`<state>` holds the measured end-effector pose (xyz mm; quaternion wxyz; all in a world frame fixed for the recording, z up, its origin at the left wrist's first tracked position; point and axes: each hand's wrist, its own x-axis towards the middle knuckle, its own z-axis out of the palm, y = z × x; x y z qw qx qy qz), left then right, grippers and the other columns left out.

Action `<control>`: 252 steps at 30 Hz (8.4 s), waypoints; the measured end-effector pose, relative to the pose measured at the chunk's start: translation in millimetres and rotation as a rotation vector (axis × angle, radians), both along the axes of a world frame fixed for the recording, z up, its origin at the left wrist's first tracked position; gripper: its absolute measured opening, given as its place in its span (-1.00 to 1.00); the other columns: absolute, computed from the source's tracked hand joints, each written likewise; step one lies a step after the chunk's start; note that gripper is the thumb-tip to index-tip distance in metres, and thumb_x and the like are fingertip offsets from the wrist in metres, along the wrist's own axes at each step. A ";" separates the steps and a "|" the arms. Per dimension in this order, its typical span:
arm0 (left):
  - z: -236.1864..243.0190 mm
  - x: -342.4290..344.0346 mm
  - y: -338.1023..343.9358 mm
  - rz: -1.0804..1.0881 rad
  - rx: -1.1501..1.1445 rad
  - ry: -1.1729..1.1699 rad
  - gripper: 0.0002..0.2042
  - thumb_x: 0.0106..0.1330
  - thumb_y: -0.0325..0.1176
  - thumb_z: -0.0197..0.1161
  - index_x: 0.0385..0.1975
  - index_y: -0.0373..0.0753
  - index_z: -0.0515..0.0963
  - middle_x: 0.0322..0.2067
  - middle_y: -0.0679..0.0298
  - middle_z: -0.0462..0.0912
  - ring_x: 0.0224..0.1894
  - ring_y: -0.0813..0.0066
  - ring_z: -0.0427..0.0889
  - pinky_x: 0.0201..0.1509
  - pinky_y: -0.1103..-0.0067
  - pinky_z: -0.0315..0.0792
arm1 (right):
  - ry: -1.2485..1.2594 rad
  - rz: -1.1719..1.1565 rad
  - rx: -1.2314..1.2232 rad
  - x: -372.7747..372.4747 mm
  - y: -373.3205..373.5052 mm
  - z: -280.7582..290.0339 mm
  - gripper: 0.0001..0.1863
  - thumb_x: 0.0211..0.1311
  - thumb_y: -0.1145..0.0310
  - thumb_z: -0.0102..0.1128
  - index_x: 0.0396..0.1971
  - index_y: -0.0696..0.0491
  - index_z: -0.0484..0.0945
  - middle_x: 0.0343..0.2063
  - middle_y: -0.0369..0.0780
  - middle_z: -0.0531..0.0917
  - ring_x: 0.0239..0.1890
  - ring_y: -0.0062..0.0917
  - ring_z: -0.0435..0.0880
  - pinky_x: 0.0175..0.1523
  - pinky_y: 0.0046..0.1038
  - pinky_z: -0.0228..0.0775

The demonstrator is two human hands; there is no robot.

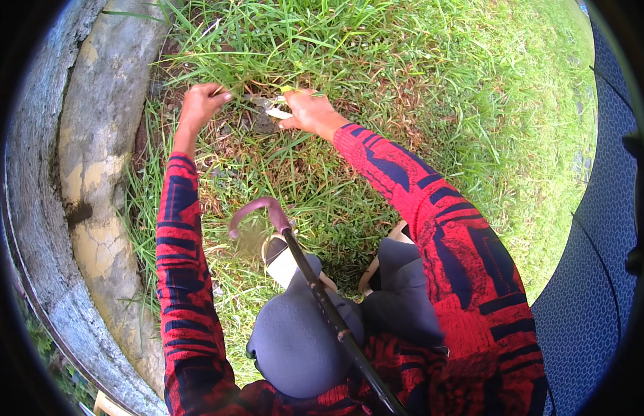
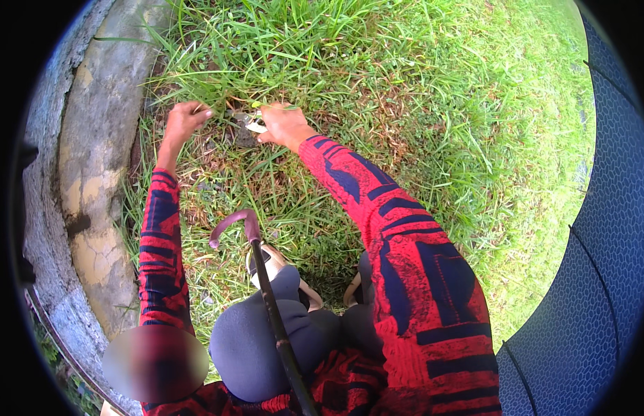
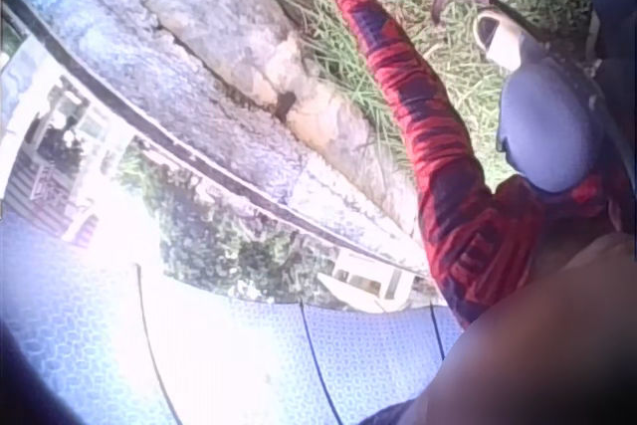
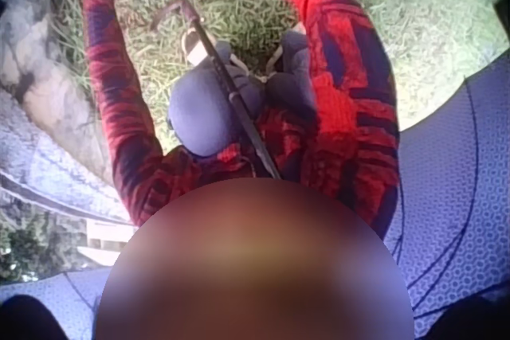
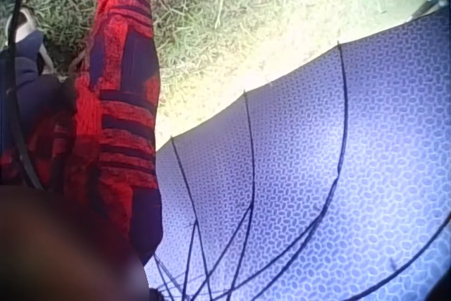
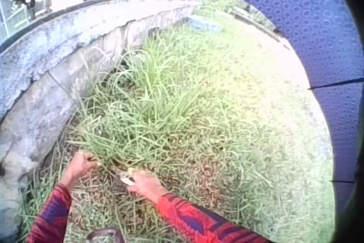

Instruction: The person squats on a grassy area and uses hand shears to trim grass and weeds along a concrete edge. They repeatedly gather small bunches of grass with one hand and cut them with the shears in the other hand.

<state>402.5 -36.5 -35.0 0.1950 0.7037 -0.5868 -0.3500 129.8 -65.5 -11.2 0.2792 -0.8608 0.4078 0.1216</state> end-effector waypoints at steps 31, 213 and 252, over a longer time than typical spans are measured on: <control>-4.3 -89.0 -45.8 0.125 -0.168 -0.062 -0.69 0.10 -0.17 0.34 -0.30 -0.29 0.65 -0.41 -0.02 0.66 -0.33 0.11 0.64 -0.18 0.38 0.48 | 0.286 -0.202 -0.069 -14.4 4.2 8.6 -0.16 -0.28 0.05 0.48 0.04 0.18 0.35 0.11 -0.06 0.38 0.09 -0.12 0.45 0.14 -0.07 0.20; -65.0 58.9 -71.2 0.279 -0.175 -0.302 -0.13 0.04 -0.16 0.38 0.35 -0.20 0.07 0.01 0.05 0.55 0.06 0.05 0.53 0.13 0.32 0.38 | 0.250 -0.035 -0.073 48.2 -48.2 14.3 -0.08 -0.28 0.08 0.43 0.16 0.18 0.28 0.14 0.02 0.32 0.24 -0.03 0.26 0.25 0.22 0.07; -14.2 170.0 88.1 0.307 0.145 -0.774 -0.60 0.28 -0.08 0.15 0.05 -0.14 0.51 -0.04 0.04 0.59 0.00 0.06 0.57 0.09 0.24 0.40 | 0.152 -0.029 0.052 4.2 -31.8 39.3 -0.18 -0.29 0.11 0.51 0.03 0.19 0.38 0.04 -0.06 0.39 0.13 -0.07 0.42 0.22 0.33 0.00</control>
